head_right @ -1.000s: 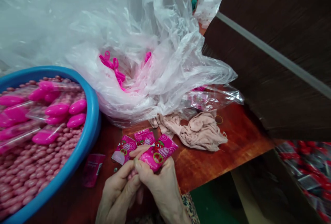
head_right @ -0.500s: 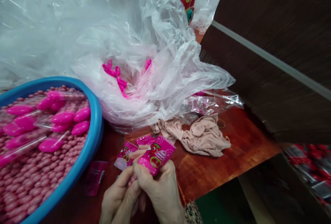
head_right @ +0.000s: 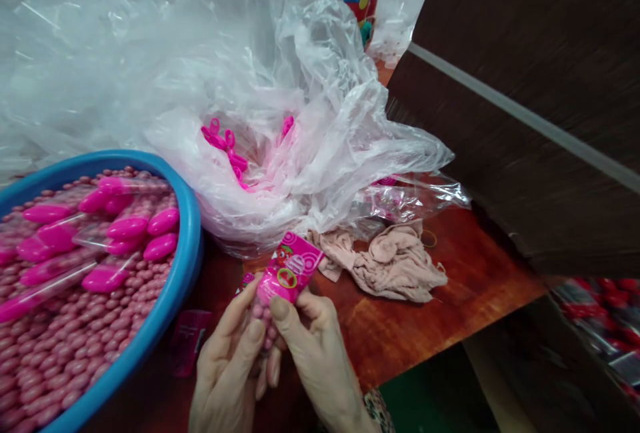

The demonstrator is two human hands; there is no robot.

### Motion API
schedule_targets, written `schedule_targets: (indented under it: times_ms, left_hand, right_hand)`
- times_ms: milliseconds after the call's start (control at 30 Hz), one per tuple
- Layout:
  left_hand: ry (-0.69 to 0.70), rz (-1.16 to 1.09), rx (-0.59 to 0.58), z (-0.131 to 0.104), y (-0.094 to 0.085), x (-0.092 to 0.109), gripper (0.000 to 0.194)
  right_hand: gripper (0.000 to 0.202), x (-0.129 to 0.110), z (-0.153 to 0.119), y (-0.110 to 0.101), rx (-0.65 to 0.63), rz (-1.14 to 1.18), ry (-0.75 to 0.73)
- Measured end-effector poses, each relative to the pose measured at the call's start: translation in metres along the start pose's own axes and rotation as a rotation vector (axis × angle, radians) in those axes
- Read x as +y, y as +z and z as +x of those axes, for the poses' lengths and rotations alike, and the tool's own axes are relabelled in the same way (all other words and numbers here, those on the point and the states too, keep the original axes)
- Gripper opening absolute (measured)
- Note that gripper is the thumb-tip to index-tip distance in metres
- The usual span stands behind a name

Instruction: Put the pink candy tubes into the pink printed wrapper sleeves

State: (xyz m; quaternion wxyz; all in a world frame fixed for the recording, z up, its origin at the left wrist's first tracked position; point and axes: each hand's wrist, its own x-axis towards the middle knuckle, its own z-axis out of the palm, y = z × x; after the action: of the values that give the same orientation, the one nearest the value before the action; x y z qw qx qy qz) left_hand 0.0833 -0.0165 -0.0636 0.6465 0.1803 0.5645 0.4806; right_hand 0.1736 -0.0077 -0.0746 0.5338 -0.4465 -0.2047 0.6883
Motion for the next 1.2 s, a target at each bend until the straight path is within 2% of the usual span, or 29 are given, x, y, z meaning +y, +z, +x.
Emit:
schedule_targets:
  times_ms: [67, 133, 200, 333, 433, 500, 600, 667, 767, 833, 933, 1067, 1200]
  left_hand:
    - [0.032, -0.008, 0.080, -0.002, 0.000, -0.002, 0.040]
    - [0.059, -0.050, 0.144, -0.003, -0.001, -0.003, 0.037]
    - [0.061, -0.066, 0.156, -0.003, -0.001, -0.003, 0.036]
    - [0.027, -0.053, 0.107, -0.001, 0.000, -0.001, 0.034]
    - [-0.037, -0.120, 0.068, 0.000, 0.002, 0.004, 0.036]
    - [-0.097, -0.170, 0.032, 0.001, 0.003, 0.007, 0.036]
    - [-0.150, -0.138, -0.073, 0.000, 0.003, 0.008, 0.035]
    - [-0.143, -0.073, -0.132, -0.001, 0.002, 0.005, 0.032]
    - [-0.062, -0.021, -0.102, -0.005, 0.002, -0.001, 0.029]
    - [-0.015, -0.017, -0.047, -0.007, 0.002, -0.003, 0.030]
    - [-0.016, -0.022, -0.014, -0.009, 0.002, -0.005, 0.030]
    - [-0.039, -0.024, -0.048, -0.008, 0.000, -0.007, 0.030]
    - [-0.062, 0.047, -0.141, -0.004, -0.002, -0.007, 0.024]
  right_hand:
    - [0.039, 0.005, 0.000, 0.008, -0.004, 0.016, 0.059]
    - [0.040, 0.012, -0.001, 0.014, 0.047, -0.032, 0.037]
    - [0.040, 0.017, -0.003, 0.017, 0.114, -0.085, 0.008]
    - [0.040, 0.019, -0.007, 0.013, 0.150, -0.075, 0.024]
    - [0.030, 0.013, -0.006, 0.002, 0.028, 0.011, 0.050]
    - [0.029, 0.007, -0.005, -0.005, -0.002, 0.027, 0.040]
    - [0.039, 0.004, -0.003, -0.009, 0.084, 0.010, -0.003]
    - [0.047, 0.004, -0.003, -0.004, 0.132, 0.050, 0.058]
    - [0.048, 0.007, -0.003, 0.009, 0.206, 0.035, 0.125]
    - [0.042, 0.010, -0.004, 0.014, 0.263, -0.044, 0.081]
    - [0.033, 0.015, -0.004, 0.016, 0.295, -0.104, 0.029]
    - [0.034, 0.019, -0.003, 0.009, 0.249, -0.070, 0.079]
    - [0.034, 0.007, -0.001, 0.000, 0.150, 0.047, 0.158]
